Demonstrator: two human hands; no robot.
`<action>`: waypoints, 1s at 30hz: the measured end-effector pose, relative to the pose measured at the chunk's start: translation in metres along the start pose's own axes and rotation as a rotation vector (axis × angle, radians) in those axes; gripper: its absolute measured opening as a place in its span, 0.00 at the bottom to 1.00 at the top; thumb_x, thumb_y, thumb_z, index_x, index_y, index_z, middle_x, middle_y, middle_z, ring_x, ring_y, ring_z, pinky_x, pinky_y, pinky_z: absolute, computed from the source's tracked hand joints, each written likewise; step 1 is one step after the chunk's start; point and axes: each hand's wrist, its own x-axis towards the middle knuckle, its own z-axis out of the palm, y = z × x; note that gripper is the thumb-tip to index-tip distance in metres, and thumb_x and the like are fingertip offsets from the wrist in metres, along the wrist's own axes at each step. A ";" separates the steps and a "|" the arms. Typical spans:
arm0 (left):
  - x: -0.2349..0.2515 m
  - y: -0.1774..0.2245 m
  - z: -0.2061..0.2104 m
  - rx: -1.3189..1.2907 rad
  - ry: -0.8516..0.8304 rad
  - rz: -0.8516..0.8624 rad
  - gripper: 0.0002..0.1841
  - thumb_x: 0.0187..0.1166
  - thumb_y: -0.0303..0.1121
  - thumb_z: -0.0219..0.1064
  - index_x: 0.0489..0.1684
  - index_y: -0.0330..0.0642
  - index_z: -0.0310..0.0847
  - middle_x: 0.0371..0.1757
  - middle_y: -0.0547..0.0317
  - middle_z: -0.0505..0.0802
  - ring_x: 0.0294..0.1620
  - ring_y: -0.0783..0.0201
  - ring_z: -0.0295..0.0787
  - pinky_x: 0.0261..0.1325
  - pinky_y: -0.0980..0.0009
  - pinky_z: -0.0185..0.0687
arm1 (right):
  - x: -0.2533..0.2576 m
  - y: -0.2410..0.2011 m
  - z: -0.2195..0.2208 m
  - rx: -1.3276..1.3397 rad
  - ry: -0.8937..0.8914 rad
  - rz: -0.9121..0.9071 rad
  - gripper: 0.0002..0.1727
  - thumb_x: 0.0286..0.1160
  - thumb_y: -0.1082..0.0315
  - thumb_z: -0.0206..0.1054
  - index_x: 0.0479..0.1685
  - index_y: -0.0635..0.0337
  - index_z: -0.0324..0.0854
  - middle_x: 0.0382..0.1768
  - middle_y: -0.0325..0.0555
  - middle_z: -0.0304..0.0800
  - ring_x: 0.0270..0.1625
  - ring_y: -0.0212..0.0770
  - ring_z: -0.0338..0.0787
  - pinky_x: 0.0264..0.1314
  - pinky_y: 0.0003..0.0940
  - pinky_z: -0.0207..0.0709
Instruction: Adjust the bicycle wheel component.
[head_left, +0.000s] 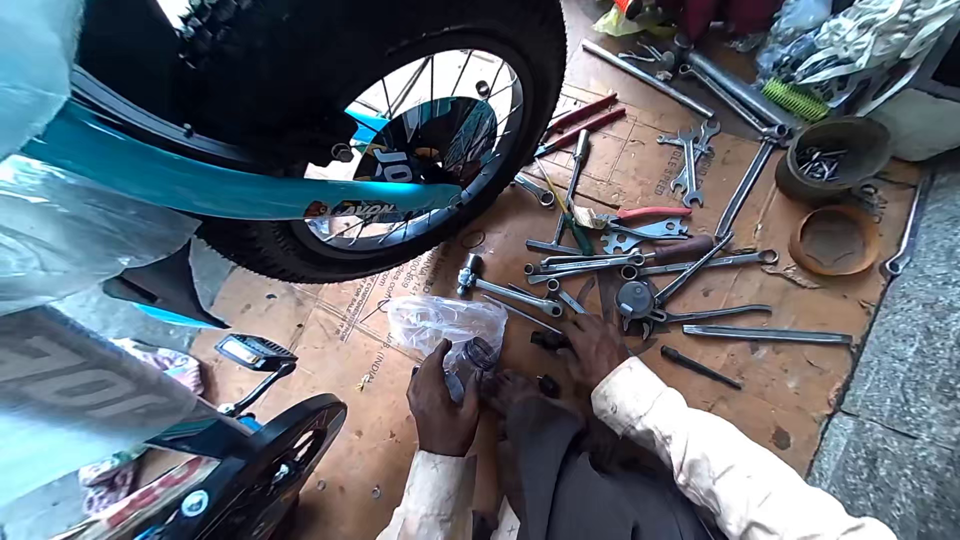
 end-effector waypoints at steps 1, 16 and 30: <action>0.001 0.004 0.002 -0.011 0.001 0.008 0.36 0.73 0.49 0.67 0.78 0.34 0.73 0.71 0.44 0.87 0.74 0.42 0.81 0.77 0.36 0.69 | 0.007 0.004 0.000 -0.021 -0.071 0.025 0.23 0.76 0.55 0.71 0.68 0.53 0.85 0.68 0.51 0.85 0.72 0.55 0.83 0.70 0.56 0.77; 0.031 0.078 -0.020 -1.059 -0.206 -0.186 0.20 0.83 0.35 0.67 0.72 0.38 0.80 0.52 0.50 0.94 0.49 0.60 0.93 0.54 0.66 0.91 | -0.017 -0.041 -0.033 0.455 0.506 -0.507 0.09 0.77 0.62 0.69 0.47 0.55 0.92 0.49 0.44 0.93 0.55 0.41 0.92 0.57 0.39 0.89; 0.032 0.088 -0.056 -1.066 -0.561 -0.288 0.15 0.87 0.38 0.64 0.52 0.33 0.88 0.40 0.55 0.94 0.35 0.66 0.91 0.38 0.69 0.90 | -0.029 -0.068 -0.058 0.799 0.163 -0.460 0.15 0.78 0.62 0.71 0.57 0.58 0.91 0.59 0.44 0.93 0.61 0.31 0.91 0.67 0.29 0.85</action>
